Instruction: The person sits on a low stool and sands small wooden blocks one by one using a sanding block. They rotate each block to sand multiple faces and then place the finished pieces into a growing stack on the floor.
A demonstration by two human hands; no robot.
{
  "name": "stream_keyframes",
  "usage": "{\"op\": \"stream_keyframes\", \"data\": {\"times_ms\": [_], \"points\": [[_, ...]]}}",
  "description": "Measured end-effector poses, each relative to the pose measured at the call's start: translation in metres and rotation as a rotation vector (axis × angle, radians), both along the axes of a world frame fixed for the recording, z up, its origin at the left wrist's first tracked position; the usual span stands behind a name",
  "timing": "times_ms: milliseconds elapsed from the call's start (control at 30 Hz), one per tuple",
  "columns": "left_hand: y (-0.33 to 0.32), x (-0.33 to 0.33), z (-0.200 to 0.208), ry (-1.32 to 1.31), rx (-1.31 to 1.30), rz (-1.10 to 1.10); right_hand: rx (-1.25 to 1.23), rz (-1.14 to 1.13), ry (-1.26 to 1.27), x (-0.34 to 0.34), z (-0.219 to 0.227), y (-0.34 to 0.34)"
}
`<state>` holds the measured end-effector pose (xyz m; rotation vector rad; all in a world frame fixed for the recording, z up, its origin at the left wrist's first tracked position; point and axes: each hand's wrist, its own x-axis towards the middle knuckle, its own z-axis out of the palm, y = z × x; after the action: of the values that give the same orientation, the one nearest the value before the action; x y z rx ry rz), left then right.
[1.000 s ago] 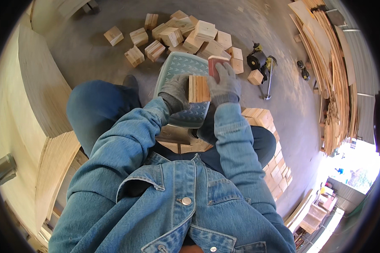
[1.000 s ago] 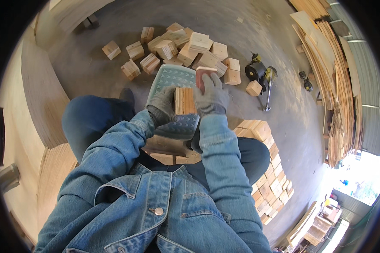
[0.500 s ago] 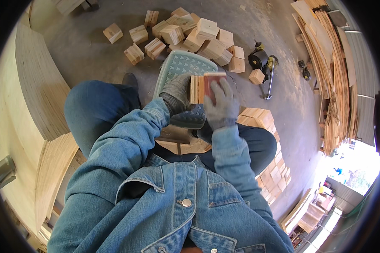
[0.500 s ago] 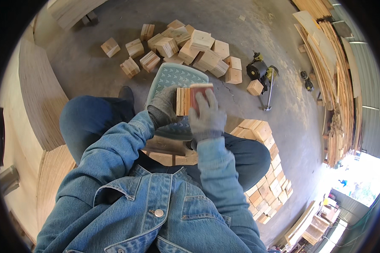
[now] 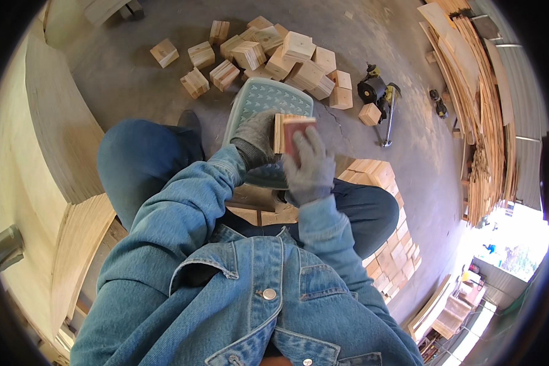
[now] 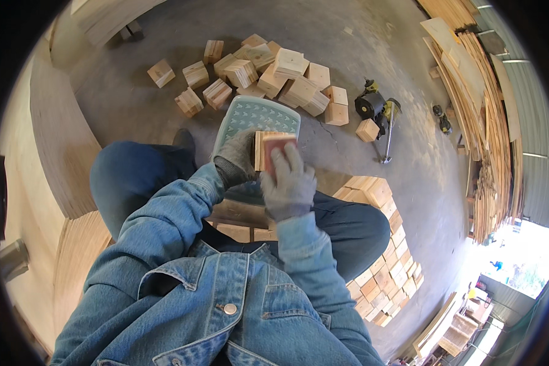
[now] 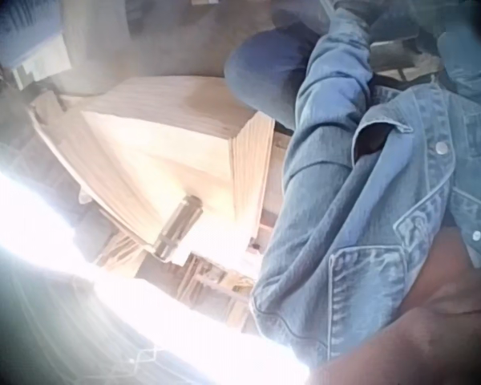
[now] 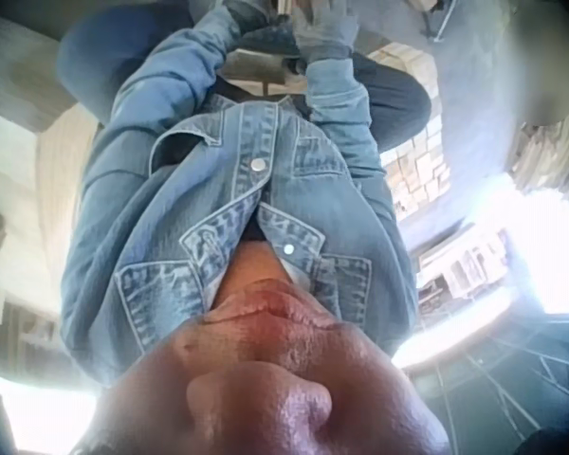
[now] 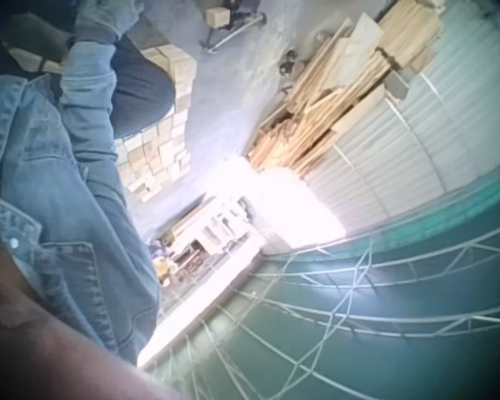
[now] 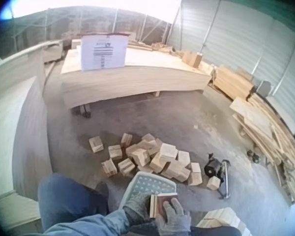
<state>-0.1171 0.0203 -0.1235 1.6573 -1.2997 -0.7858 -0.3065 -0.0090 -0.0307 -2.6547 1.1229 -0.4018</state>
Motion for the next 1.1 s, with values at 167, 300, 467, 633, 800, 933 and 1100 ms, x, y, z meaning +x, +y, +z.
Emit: {"op": "stream_keyframes", "data": {"times_ms": [167,300,467,633,800,933,1100], "points": [[-0.002,-0.004,-0.006,0.028,-0.013,-0.037,-0.005,-0.003,0.039,-0.007,0.0,0.018],[-0.006,-0.004,-0.03,0.102,-0.008,-0.04,0.003,-0.063,0.128,0.03,0.004,-0.014],[-0.008,-0.007,-0.014,0.004,-0.049,-0.018,0.021,-0.182,0.222,0.078,0.009,-0.067],[-0.01,-0.002,-0.041,0.223,-0.057,-0.04,0.038,-0.087,0.194,0.071,0.016,-0.05],[-0.001,-0.005,-0.006,-0.071,-0.005,-0.008,0.035,-0.036,0.19,0.002,0.016,0.016],[-0.002,-0.007,0.006,0.007,0.057,-0.029,-0.019,-0.01,0.129,-0.014,0.009,0.027],[-0.002,-0.004,-0.018,0.08,-0.041,0.004,-0.02,-0.042,0.136,0.033,0.002,-0.011]]}}
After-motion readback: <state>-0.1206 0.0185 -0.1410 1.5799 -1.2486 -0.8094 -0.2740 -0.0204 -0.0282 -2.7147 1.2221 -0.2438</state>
